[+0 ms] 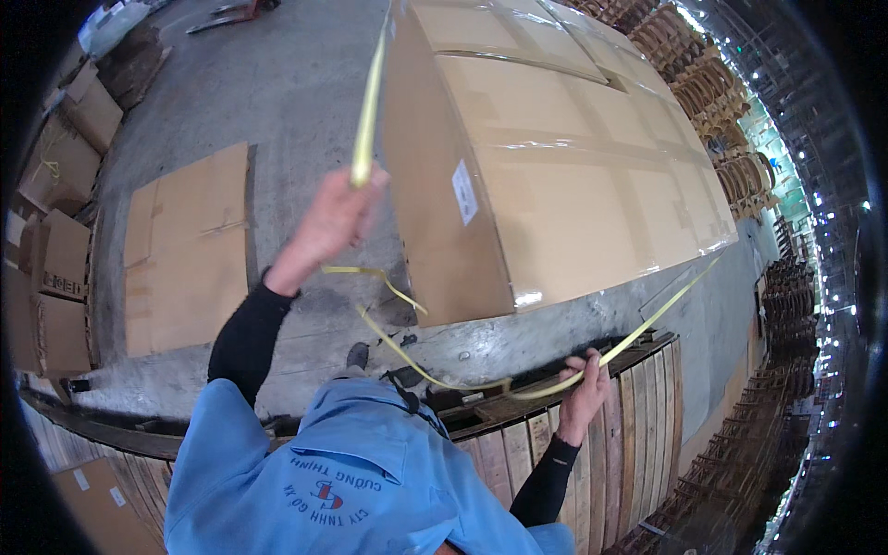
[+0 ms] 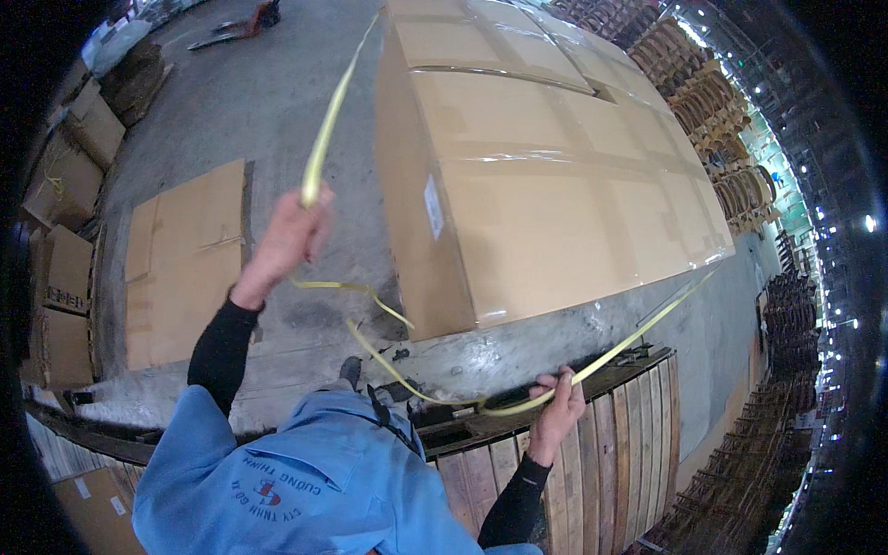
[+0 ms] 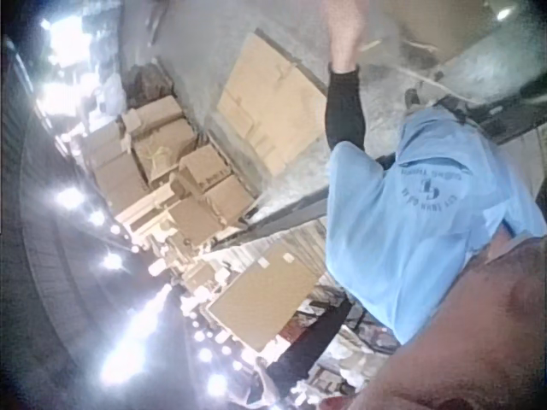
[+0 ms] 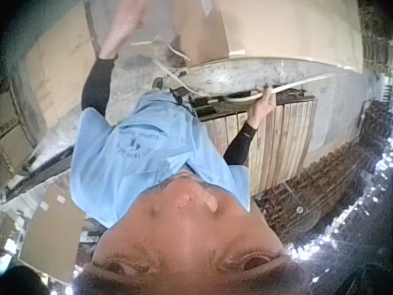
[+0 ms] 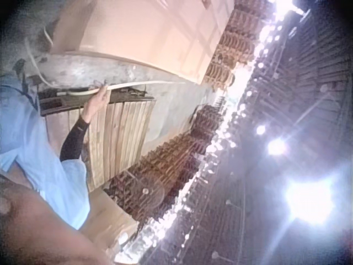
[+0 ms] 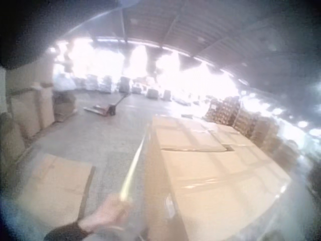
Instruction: The person picks up a large cardboard box and places it on a wooden pallet. They then retrieve a yellow plastic strap, wrap it around the box, and tie it to secure the package. Finally, they place small cardboard pieces on top of the box.
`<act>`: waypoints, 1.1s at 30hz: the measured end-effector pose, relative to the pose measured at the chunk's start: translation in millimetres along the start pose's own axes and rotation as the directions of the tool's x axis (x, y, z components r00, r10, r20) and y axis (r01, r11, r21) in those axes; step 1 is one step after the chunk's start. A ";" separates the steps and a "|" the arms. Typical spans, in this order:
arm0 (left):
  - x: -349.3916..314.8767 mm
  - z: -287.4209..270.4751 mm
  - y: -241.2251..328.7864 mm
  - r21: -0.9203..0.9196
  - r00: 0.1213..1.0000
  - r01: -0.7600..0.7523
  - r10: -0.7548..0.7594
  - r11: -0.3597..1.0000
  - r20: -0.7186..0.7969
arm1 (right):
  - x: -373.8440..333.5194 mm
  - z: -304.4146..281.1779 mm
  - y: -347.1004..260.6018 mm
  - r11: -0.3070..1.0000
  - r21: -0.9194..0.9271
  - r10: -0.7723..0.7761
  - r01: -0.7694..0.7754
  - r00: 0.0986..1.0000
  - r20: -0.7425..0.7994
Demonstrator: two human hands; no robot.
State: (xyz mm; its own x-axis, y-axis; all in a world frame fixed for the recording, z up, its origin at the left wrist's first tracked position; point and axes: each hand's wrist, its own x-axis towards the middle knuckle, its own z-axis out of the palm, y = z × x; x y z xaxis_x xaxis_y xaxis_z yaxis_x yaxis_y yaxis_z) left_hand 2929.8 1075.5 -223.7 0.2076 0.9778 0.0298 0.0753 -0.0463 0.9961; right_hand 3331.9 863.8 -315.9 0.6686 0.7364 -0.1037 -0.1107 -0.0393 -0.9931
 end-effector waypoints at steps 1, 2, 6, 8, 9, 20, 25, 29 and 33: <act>-3.6 5.1 -8.5 -0.016 0.997 -0.031 0.032 0.999 0.075 | -4.3 17.6 -0.9 0.999 -0.037 -0.003 0.003 1.000 0.001; -4.8 13.3 -18.0 0.132 0.985 -0.140 0.124 0.981 0.119 | -9.2 35.5 -0.5 0.994 -0.106 -0.035 0.037 0.999 0.019; -10.6 48.0 -47.2 0.287 0.882 -0.357 0.219 0.889 0.417 | -29.9 97.3 4.3 0.962 -0.255 -0.066 0.099 0.989 0.136; -17.2 68.8 -52.7 0.187 0.836 -0.404 0.279 0.896 0.473 | -43.2 116.2 7.2 0.958 -0.267 -0.066 0.105 0.986 0.151; -21.0 79.3 -53.9 0.178 0.837 -0.336 0.207 0.925 0.506 | -49.3 121.4 7.3 0.960 -0.253 -0.078 0.124 0.980 0.183; -72.7 158.0 -103.2 0.299 0.798 -0.244 0.016 0.923 0.603 | -79.2 132.2 26.7 0.690 -0.632 -0.185 0.353 0.930 0.317; -79.9 175.5 -105.9 0.430 0.748 -0.314 -0.059 0.846 0.661 | -102.0 108.4 35.2 0.641 -0.702 -0.036 0.311 0.926 0.377; -68.4 172.4 -106.9 0.549 0.719 -0.326 -0.175 0.769 0.672 | -117.6 111.2 59.9 0.695 -0.618 -0.071 0.368 0.890 0.450; -65.6 176.2 -119.6 0.524 0.720 -0.305 -0.168 0.795 0.674 | -119.3 111.0 77.0 0.636 -0.669 -0.051 0.384 0.886 0.460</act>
State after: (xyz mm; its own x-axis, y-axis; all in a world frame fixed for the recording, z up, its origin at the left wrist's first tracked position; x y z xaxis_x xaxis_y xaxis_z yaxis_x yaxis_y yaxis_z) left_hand 3079.0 980.9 -359.5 0.7939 0.5736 -0.2016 0.5073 -0.4424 0.7395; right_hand 3162.0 848.0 -373.9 0.2600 0.9655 -0.0155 0.6787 -0.1941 -0.7083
